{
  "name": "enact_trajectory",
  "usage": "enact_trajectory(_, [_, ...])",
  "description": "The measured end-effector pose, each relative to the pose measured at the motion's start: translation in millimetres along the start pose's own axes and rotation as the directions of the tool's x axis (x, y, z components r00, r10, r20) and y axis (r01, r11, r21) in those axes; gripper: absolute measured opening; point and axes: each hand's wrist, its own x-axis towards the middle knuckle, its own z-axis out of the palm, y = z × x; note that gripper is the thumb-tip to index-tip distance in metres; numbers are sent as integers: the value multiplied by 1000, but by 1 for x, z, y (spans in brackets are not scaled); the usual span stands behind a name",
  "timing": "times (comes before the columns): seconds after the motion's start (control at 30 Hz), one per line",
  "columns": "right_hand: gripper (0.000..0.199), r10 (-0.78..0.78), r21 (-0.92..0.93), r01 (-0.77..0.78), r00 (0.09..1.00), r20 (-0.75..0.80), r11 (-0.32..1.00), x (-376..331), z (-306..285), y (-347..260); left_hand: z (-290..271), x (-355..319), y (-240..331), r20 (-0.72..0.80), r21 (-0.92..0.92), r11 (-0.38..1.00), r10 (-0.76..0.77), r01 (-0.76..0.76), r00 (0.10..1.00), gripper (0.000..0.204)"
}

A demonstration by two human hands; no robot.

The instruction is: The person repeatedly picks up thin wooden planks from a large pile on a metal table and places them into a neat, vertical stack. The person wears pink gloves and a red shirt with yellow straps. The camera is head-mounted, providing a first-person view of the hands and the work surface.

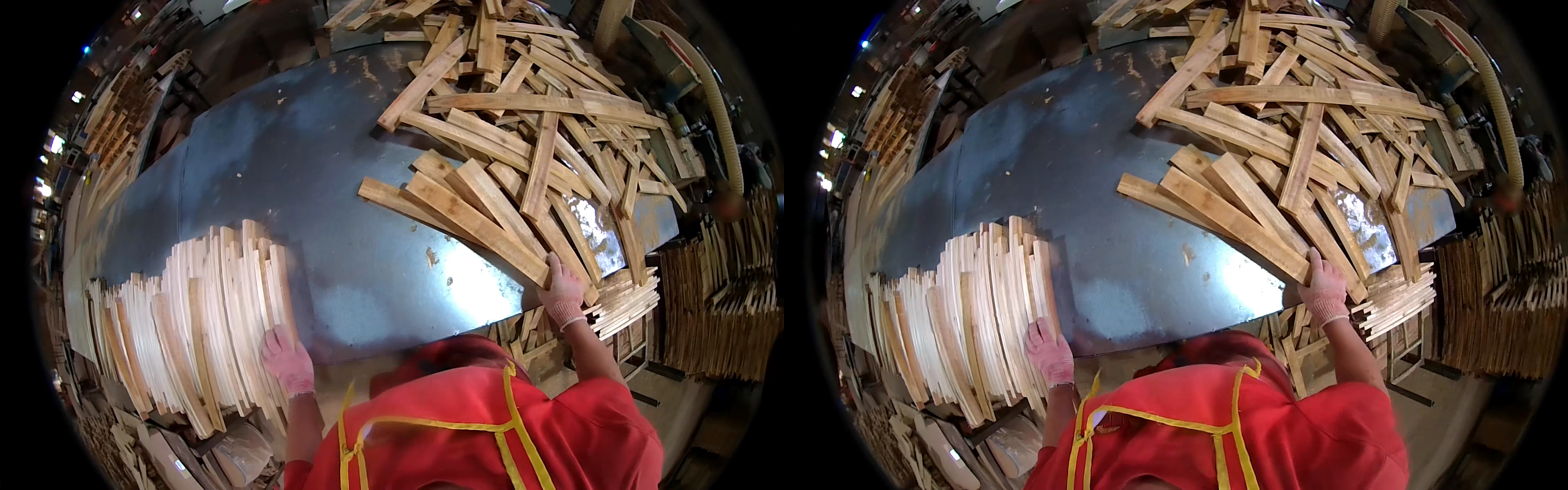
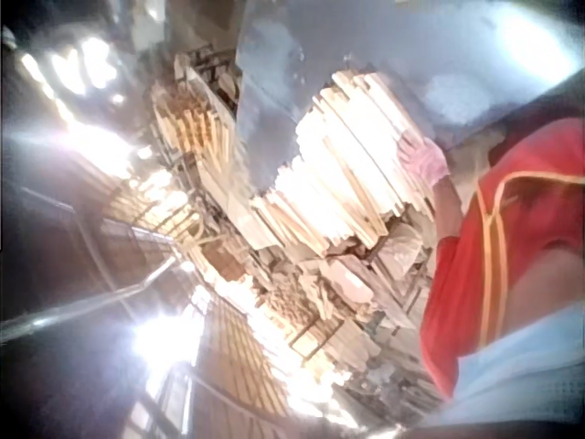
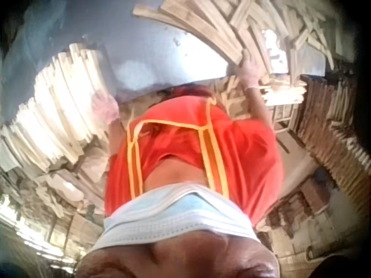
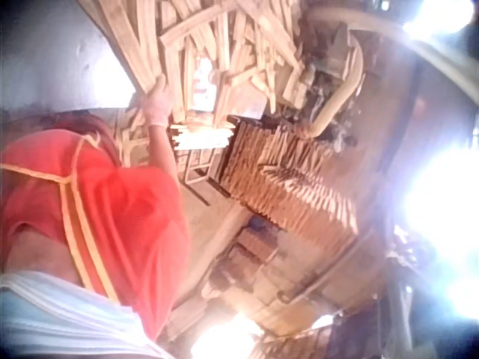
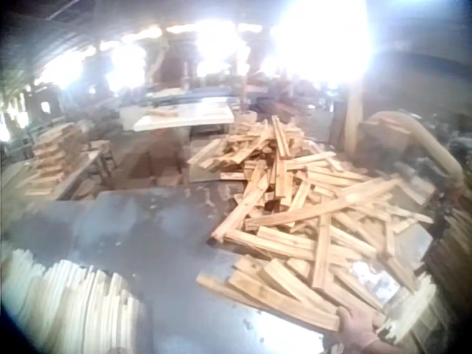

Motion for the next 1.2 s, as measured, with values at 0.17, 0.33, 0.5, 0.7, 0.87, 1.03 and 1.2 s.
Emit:
enact_trajectory(0.17, [74,-124,332,1,928,351,943,18,-79,-132,-8,3,-5,-44,-67,997,26,-29,999,74])
enact_trajectory(0.33, [104,-505,915,-82,813,291,396,-17,32,-258,-38,14,5,20,-246,967,67,-60,998,71])
enact_trajectory(0.5, [103,-682,814,-139,477,554,565,-112,50,-389,-83,26,44,409,-534,830,90,158,908,89])
enact_trajectory(0.7, [64,-934,756,552,157,320,352,-63,88,-380,-63,1,40,210,-177,952,284,-250,935,76])
enact_trajectory(0.87, [50,-432,151,453,889,-153,879,65,4,-277,-26,-4,14,14,-155,985,72,-69,997,81])
enact_trajectory(1.03, [81,-259,167,232,951,167,958,90,-1,-225,-17,0,15,-7,-121,988,96,-97,995,78])
enact_trajectory(1.2, [81,-242,272,258,966,-90,927,53,-30,-151,-20,-3,9,-35,-98,988,113,-116,993,76])
